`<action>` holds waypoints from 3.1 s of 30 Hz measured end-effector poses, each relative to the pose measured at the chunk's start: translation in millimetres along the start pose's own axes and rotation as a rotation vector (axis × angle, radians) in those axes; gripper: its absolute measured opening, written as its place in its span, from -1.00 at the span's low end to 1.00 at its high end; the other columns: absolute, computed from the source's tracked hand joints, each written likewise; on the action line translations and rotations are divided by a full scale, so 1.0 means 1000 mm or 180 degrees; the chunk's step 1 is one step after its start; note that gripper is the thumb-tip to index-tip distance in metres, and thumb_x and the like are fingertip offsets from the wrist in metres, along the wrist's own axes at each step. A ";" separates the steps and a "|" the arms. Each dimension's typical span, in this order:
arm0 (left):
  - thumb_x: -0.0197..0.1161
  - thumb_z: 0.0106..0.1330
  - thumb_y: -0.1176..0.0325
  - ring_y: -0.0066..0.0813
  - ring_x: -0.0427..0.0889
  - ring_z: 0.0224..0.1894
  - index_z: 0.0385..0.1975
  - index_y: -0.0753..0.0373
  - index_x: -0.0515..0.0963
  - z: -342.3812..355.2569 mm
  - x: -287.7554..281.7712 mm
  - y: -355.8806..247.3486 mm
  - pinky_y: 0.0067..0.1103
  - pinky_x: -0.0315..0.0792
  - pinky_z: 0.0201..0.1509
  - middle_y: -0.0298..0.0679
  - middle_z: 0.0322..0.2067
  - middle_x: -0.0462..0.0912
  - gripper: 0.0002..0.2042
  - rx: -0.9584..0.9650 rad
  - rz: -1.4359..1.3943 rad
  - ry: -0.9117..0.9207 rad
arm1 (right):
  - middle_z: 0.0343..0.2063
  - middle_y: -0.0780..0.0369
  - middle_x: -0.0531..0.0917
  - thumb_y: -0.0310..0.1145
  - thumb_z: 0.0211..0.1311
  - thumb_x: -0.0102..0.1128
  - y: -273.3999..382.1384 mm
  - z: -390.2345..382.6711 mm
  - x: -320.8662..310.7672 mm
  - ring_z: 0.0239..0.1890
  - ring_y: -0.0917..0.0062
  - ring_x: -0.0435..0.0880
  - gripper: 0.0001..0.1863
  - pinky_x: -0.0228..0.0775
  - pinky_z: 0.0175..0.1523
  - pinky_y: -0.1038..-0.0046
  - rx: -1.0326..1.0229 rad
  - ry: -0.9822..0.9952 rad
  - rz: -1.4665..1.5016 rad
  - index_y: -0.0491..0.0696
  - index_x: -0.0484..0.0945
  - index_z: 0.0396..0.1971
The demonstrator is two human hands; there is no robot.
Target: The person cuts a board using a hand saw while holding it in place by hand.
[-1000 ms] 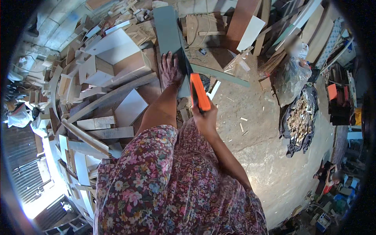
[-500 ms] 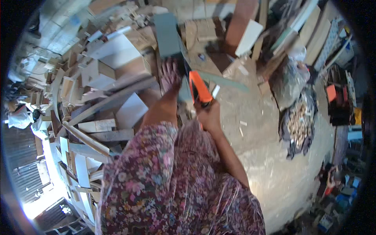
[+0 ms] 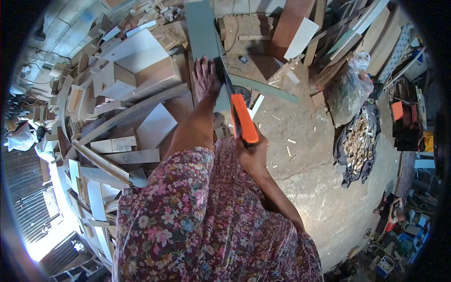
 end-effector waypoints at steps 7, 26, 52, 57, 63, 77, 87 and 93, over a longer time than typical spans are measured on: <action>0.09 0.02 0.25 -0.19 -0.04 0.29 0.09 0.13 0.25 0.003 -0.004 0.007 -0.16 0.03 0.19 -0.24 0.20 0.11 -0.46 -0.0119 -0.0134 -0.0104 | -0.59 0.20 0.50 -0.59 -0.07 0.04 0.001 0.016 -0.014 -0.44 0.66 0.45 -0.79 0.31 -0.31 0.57 0.0382 0.0074 0.0386 -0.21 0.42 -0.33; -0.02 0.10 0.25 -0.23 -0.07 0.31 0.15 0.12 0.19 0.000 0.009 0.006 -0.25 -0.09 0.28 -0.28 0.24 0.04 -0.47 -0.0131 0.0284 0.0230 | -0.70 0.17 0.49 -0.51 -0.13 0.09 -0.009 0.068 0.025 -0.60 0.52 0.49 -0.75 0.34 -0.44 0.43 -0.0664 -0.0200 -0.0471 -0.17 0.44 -0.34; -0.02 0.12 0.22 -0.21 -0.07 0.30 0.14 0.18 0.19 0.001 0.001 0.005 -0.23 -0.06 0.26 -0.22 0.23 0.08 -0.47 -0.0123 0.0382 0.0240 | -0.63 0.11 0.53 -0.55 -0.12 0.12 0.000 0.043 0.011 -0.57 0.54 0.51 -0.75 0.34 -0.40 0.51 -0.0012 -0.0156 -0.0342 -0.22 0.43 -0.33; -0.01 0.09 0.29 -0.17 -0.02 0.28 0.10 0.20 0.24 0.001 -0.011 -0.010 -0.24 -0.05 0.25 -0.20 0.19 0.13 -0.50 0.0059 0.0143 0.0012 | -0.56 0.33 0.51 -0.58 -0.06 0.10 -0.019 0.023 -0.012 -0.49 0.75 0.41 -0.72 0.31 -0.38 0.62 0.0058 0.0029 0.0429 -0.20 0.44 -0.25; 0.01 0.06 0.33 -0.14 0.02 0.26 0.08 0.23 0.26 -0.001 0.002 0.011 -0.22 -0.05 0.26 -0.17 0.16 0.16 -0.50 0.0104 -0.0020 -0.0177 | -0.62 0.27 0.52 -0.57 -0.07 0.08 -0.015 0.031 -0.001 -0.51 0.69 0.46 -0.74 0.32 -0.38 0.59 0.0048 0.0115 0.0259 -0.19 0.47 -0.28; -0.07 0.11 0.22 -0.22 -0.13 0.32 0.14 0.26 0.19 0.001 0.001 -0.001 -0.20 -0.17 0.29 -0.16 0.24 0.04 -0.45 0.0037 0.0393 0.0511 | -0.68 0.02 0.52 -0.48 -0.11 0.12 -0.053 0.100 0.035 -0.57 0.19 0.58 -0.74 0.36 -0.45 0.35 -0.0877 -0.0428 -0.0294 -0.20 0.43 -0.33; -0.12 0.15 0.27 -0.19 -0.08 0.30 0.11 0.29 0.22 0.002 0.001 -0.007 -0.24 -0.15 0.29 -0.17 0.19 0.13 -0.52 0.0231 0.0810 0.0211 | -0.67 0.02 0.46 -0.53 -0.16 0.09 -0.050 0.083 0.029 -0.58 0.12 0.49 -0.79 0.32 -0.44 0.38 -0.0572 -0.0323 -0.0055 -0.17 0.38 -0.42; -0.08 0.14 0.25 -0.22 -0.22 0.34 0.19 0.24 0.12 -0.002 0.006 0.001 -0.26 -0.14 0.28 -0.21 0.26 -0.04 -0.44 -0.0007 0.0623 0.0507 | -0.71 0.07 0.45 -0.55 -0.15 0.09 -0.044 0.080 0.026 -0.67 0.25 0.49 -0.79 0.32 -0.48 0.41 -0.0708 -0.0129 0.0179 -0.17 0.36 -0.41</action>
Point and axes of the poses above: each hand's wrist, its own z-axis towards the middle knuckle, its own x-axis out of the palm, y = z × x, the point moved 6 cm from there along z, towards the middle knuckle
